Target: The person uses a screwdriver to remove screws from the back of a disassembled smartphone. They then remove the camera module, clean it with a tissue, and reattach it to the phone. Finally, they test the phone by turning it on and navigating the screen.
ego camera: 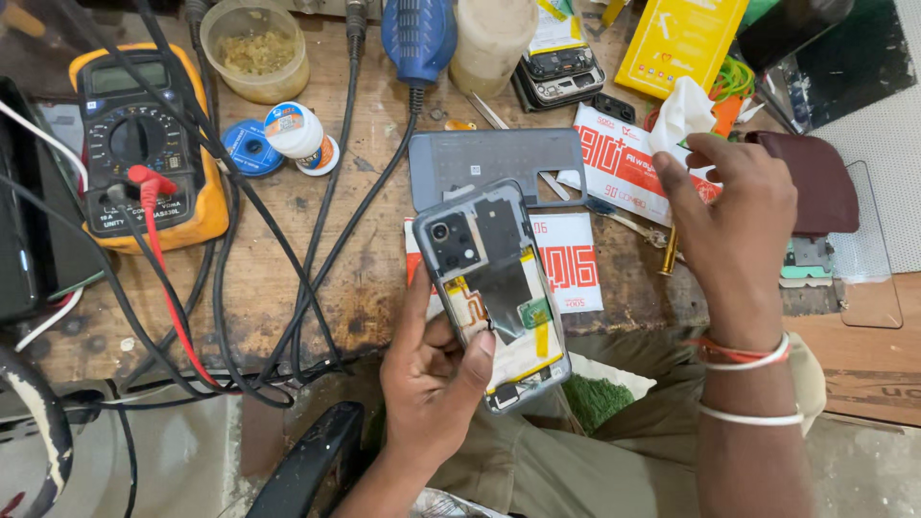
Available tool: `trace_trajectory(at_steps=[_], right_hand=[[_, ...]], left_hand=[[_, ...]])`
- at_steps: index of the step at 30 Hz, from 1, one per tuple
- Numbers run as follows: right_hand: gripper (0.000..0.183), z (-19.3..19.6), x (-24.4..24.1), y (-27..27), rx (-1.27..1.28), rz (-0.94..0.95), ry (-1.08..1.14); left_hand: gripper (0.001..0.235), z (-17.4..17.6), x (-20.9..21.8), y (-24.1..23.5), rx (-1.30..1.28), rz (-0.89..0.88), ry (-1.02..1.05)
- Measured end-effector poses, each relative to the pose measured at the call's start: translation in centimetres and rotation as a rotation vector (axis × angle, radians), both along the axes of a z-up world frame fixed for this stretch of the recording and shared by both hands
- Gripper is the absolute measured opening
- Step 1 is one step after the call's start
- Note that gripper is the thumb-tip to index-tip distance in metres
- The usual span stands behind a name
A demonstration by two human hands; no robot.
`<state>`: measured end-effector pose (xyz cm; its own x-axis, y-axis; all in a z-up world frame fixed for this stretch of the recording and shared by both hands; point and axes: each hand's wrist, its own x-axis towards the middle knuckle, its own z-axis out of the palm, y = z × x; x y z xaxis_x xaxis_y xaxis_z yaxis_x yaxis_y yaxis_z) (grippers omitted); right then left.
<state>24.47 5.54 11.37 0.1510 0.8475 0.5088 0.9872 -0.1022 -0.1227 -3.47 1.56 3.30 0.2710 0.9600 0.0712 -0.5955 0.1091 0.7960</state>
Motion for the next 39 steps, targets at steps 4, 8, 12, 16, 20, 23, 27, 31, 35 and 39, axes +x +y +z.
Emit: trace_trajectory(at_steps=[4, 8, 12, 16, 20, 23, 27, 31, 35, 39], right_hand=[[0.019, -2.2, 1.7, 1.0, -0.016, -0.053, -0.182], [0.014, -2.7, 2.8, 0.9, 0.139, 0.033, 0.173], [0.003, -1.2, 1.6, 0.2, 0.412, 0.328, 0.904], [0.003, 0.7, -2.9, -2.3, 0.413, 0.329, 1.115], [0.01, 1.2, -7.2, -3.7, 0.21, 0.117, 0.829], [0.012, 1.5, -9.0, -3.8, 0.058, 0.175, 0.637], [0.017, 1.6, -10.7, -3.1, 0.012, 0.339, 0.471], [0.02, 1.5, -11.9, -2.5, 0.015, 0.401, 0.446], [0.021, 1.6, -13.1, -1.6, 0.047, 0.421, 0.288], [0.02, 1.8, -13.7, -0.9, 0.14, 0.364, 0.211]], left_hand=[[0.082, -0.2, -0.2, 0.1, 0.007, -0.032, 0.105], [0.082, 0.2, -0.6, 0.2, 0.009, -0.097, 0.093], [0.08, 0.7, -0.8, 0.6, 0.038, -0.141, 0.122], [0.079, 1.2, -1.1, 0.9, 0.003, -0.18, 0.179], [0.078, 1.5, -1.3, 1.2, 0.013, -0.181, 0.255], [0.078, 1.6, -1.3, 1.3, 0.044, -0.176, 0.293], [0.079, 2.0, -1.5, 1.4, 0.065, -0.175, 0.376], [0.078, 2.0, -1.3, 1.6, 0.083, -0.163, 0.356], [0.079, 2.0, -1.4, 1.5, 0.103, -0.137, 0.428], [0.078, 2.1, -1.5, 1.6, 0.101, -0.161, 0.403]])
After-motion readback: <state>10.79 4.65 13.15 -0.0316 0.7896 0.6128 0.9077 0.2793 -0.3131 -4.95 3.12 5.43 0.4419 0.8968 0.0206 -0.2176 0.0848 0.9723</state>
